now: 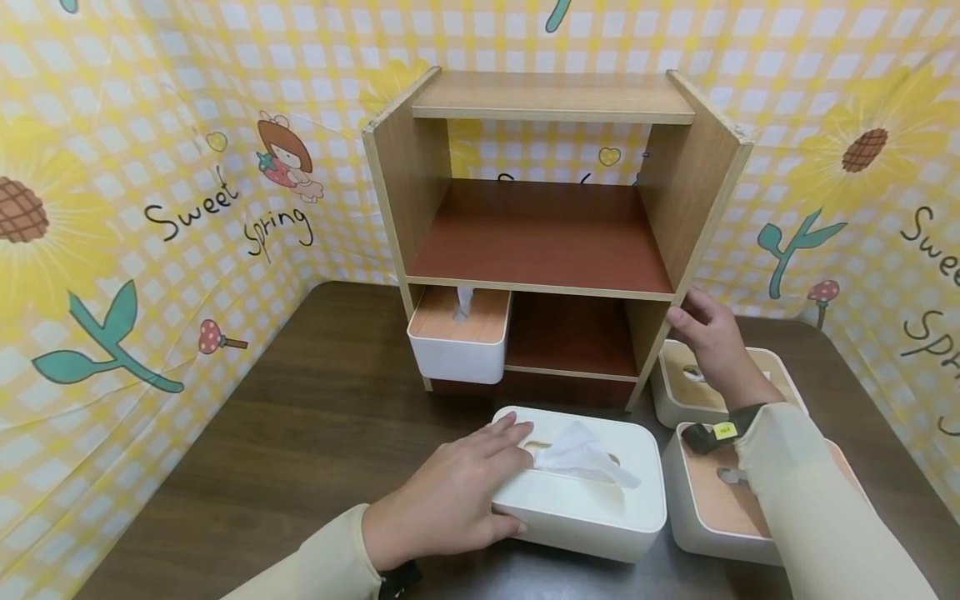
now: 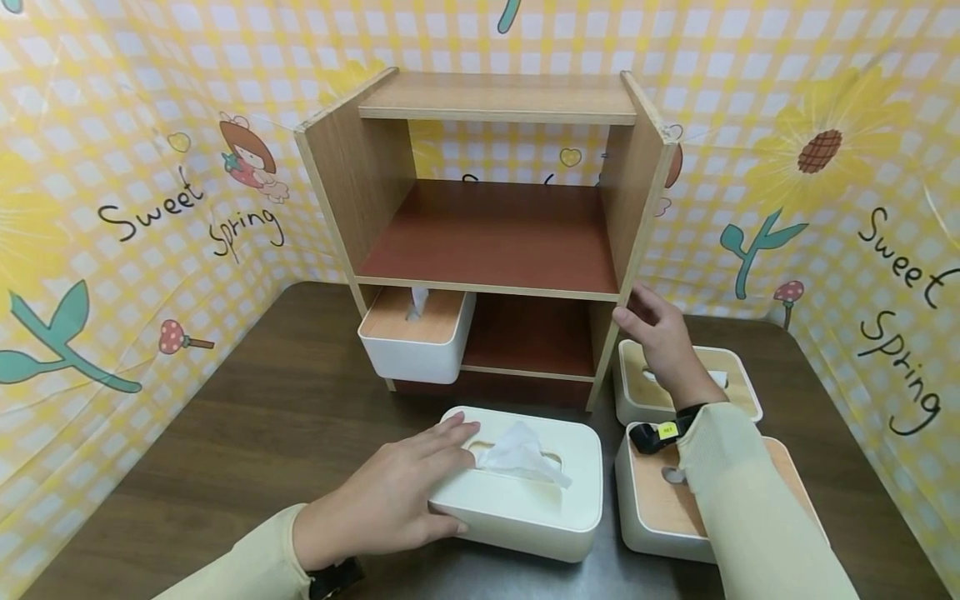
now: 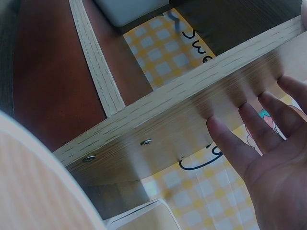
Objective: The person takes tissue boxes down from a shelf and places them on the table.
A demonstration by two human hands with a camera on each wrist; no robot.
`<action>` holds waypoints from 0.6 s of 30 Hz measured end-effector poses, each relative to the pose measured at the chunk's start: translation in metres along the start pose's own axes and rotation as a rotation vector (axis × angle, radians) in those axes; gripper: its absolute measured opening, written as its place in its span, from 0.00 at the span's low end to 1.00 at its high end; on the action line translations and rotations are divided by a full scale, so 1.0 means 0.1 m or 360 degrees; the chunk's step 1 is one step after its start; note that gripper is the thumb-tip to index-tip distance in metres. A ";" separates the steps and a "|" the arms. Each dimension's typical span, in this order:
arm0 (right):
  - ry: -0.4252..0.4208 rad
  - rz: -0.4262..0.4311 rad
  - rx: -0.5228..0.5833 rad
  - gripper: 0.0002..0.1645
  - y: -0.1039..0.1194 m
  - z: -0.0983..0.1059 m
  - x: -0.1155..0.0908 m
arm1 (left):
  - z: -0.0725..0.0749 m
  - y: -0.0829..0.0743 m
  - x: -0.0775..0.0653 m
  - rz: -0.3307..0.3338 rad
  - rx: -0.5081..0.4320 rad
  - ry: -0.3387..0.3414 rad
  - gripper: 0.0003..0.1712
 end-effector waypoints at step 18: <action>0.0011 0.0020 0.0055 0.17 0.01 -0.03 0.00 | -0.06 0.01 -0.01 0.0046 -0.0034 0.0020 0.32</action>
Point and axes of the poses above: each hand's wrist, its own x-axis towards the middle knuckle, its own z-axis out of the back of the hand, y = z × x, the point moved 10 cm from there along x, towards the middle knuckle, and after that the axes turned 15 degrees about -z, right-handed, at the moved point
